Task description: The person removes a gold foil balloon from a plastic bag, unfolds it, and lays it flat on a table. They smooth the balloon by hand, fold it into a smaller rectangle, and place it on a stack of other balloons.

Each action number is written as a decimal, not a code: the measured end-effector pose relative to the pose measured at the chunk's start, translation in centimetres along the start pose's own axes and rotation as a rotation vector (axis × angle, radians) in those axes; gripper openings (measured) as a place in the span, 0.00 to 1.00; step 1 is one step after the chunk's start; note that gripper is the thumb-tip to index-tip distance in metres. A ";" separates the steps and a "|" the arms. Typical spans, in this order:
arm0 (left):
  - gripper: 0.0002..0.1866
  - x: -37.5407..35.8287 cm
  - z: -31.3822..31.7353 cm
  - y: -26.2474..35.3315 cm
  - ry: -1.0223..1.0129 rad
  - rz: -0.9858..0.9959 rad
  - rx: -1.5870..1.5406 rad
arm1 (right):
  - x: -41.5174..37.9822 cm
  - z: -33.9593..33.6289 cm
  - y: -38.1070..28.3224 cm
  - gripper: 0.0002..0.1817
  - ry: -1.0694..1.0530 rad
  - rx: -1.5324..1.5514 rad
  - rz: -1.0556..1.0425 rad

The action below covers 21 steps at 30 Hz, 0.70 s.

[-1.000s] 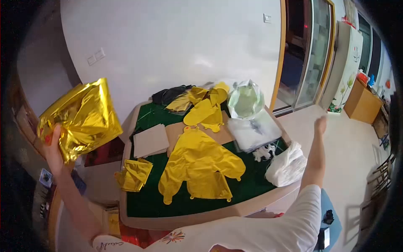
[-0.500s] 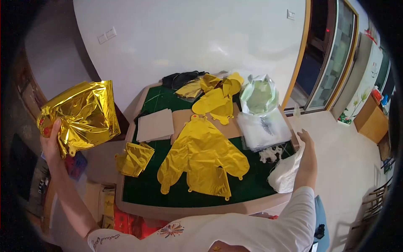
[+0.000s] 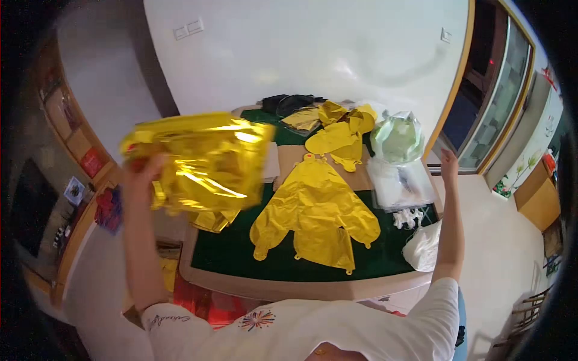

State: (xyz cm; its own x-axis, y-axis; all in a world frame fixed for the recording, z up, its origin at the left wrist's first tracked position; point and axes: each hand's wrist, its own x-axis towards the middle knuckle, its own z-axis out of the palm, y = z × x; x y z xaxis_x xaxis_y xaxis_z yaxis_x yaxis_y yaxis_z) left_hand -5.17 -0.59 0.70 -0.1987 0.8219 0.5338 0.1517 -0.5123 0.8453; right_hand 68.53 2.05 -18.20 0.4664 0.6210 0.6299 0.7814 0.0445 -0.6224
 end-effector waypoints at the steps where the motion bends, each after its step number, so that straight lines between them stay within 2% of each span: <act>1: 0.21 -0.5 1.0 -1.0 -0.087 -0.007 -0.066 | -0.3 1.4 -5.6 0.14 -0.078 0.238 0.014; 2: 0.19 -1.2 2.3 -0.8 -0.088 -0.134 0.165 | -2.0 2.3 -12.1 0.15 -0.194 0.402 0.004; 3: 0.18 -2.0 3.2 -3.4 -0.178 -0.162 -0.131 | -4.0 3.1 -18.5 0.16 -0.310 0.564 -0.005; 5: 0.15 -4.0 5.6 -3.2 -0.277 -0.248 -0.172 | -9.3 5.4 -26.9 0.21 -0.592 0.935 0.075; 7: 0.18 -5.2 6.9 -7.3 -0.374 -0.305 -0.339 | -14.5 7.2 -33.8 0.24 -0.793 1.047 0.084; 8: 0.18 -5.9 7.2 -8.7 -0.383 -0.357 -0.382 | -16.4 8.6 -35.9 0.24 -0.753 0.984 0.003; 9: 0.17 -6.6 7.3 -9.8 -0.388 -0.411 -0.424 | -18.0 9.8 -37.0 0.25 -0.714 0.921 -0.076; 11: 0.17 -8.0 6.8 -11.8 -0.349 -0.444 -0.351 | -20.5 12.9 -36.2 0.24 -0.756 1.171 0.412; 12: 0.17 -8.7 6.4 -12.1 -0.353 -0.478 -0.342 | -21.5 13.5 -36.3 0.21 -0.686 1.237 0.503; 13: 0.16 -9.3 6.3 -12.9 -0.344 -0.485 -0.395 | -22.3 13.9 -36.4 0.21 -0.694 1.236 0.505; 15: 0.23 -10.2 5.2 -12.4 -0.341 -0.682 -0.505 | -23.6 14.1 -36.2 0.17 -0.605 1.264 0.599; 16: 0.27 -10.6 5.0 -11.3 -0.338 -0.768 -0.656 | -24.3 14.3 -36.0 0.17 -0.610 1.258 0.598; 18: 0.30 -12.2 4.5 -13.9 -0.399 -0.705 -1.037 | -25.4 14.2 -35.5 0.16 -0.579 1.243 0.810; 19: 0.31 -12.9 4.3 -14.4 -0.448 -0.686 -1.287 | -25.8 14.0 -35.5 0.16 -0.581 1.230 0.808; 21: 0.33 -14.2 4.6 -15.0 -0.462 -0.636 -1.391 | -26.5 13.7 -36.0 0.16 -0.465 1.291 0.882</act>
State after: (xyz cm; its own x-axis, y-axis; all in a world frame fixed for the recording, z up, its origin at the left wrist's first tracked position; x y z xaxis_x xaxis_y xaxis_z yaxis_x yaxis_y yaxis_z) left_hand -0.12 -3.43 -19.71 0.4542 0.8494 0.2689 -0.8497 0.3223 0.4172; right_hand 22.31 -5.27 -18.86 0.2104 0.9661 -0.1494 -0.6024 0.0077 -0.7982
